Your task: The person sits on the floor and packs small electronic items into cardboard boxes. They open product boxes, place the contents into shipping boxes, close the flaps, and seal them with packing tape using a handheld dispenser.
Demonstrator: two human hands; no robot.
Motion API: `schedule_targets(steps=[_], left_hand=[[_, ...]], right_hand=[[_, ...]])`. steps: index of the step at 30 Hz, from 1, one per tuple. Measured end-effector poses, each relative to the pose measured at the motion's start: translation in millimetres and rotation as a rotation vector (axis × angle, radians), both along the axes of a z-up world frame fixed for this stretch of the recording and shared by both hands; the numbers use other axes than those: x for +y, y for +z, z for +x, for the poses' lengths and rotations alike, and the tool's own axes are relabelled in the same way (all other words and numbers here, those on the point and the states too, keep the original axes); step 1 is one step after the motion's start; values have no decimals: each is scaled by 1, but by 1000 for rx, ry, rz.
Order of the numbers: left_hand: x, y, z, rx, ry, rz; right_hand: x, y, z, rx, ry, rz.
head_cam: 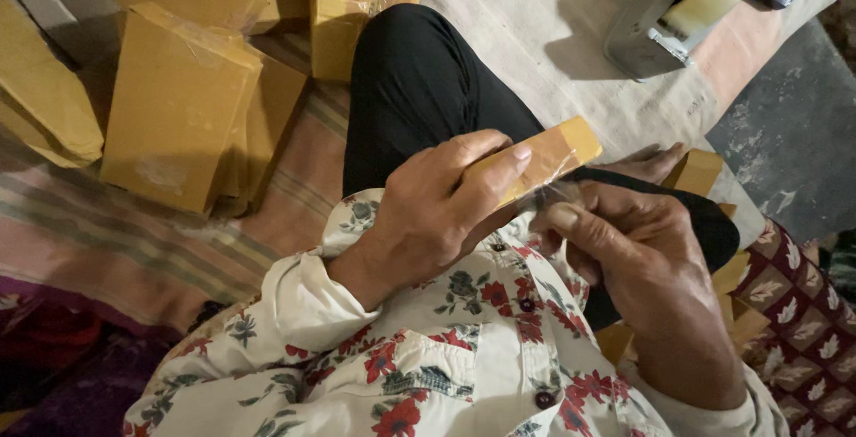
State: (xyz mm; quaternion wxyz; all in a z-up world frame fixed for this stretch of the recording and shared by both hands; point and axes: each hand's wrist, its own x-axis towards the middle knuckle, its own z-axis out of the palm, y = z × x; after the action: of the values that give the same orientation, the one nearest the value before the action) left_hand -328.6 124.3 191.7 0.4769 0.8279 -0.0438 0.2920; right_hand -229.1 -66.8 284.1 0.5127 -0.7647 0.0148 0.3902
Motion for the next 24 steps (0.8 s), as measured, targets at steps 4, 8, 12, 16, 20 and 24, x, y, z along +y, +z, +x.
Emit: schedule_targets(steps=[4, 8, 12, 16, 20, 24], left_hand=[[3, 1, 1, -19, 7, -32], [13, 6, 4, 49, -59, -40], [33, 14, 2, 123, -159, -5], [38, 17, 2, 113, -152, -32], [34, 16, 2, 84, -136, -95], [31, 14, 0, 115, -126, -82]], right_hand=[[0, -17, 6, 118, 26, 5], [6, -33, 12, 163, 20, 38], [14, -40, 18, 204, 20, 83], [21, -37, 17, 209, 22, 119], [20, -25, 16, 171, -11, 70], [17, -21, 15, 125, 27, 39]])
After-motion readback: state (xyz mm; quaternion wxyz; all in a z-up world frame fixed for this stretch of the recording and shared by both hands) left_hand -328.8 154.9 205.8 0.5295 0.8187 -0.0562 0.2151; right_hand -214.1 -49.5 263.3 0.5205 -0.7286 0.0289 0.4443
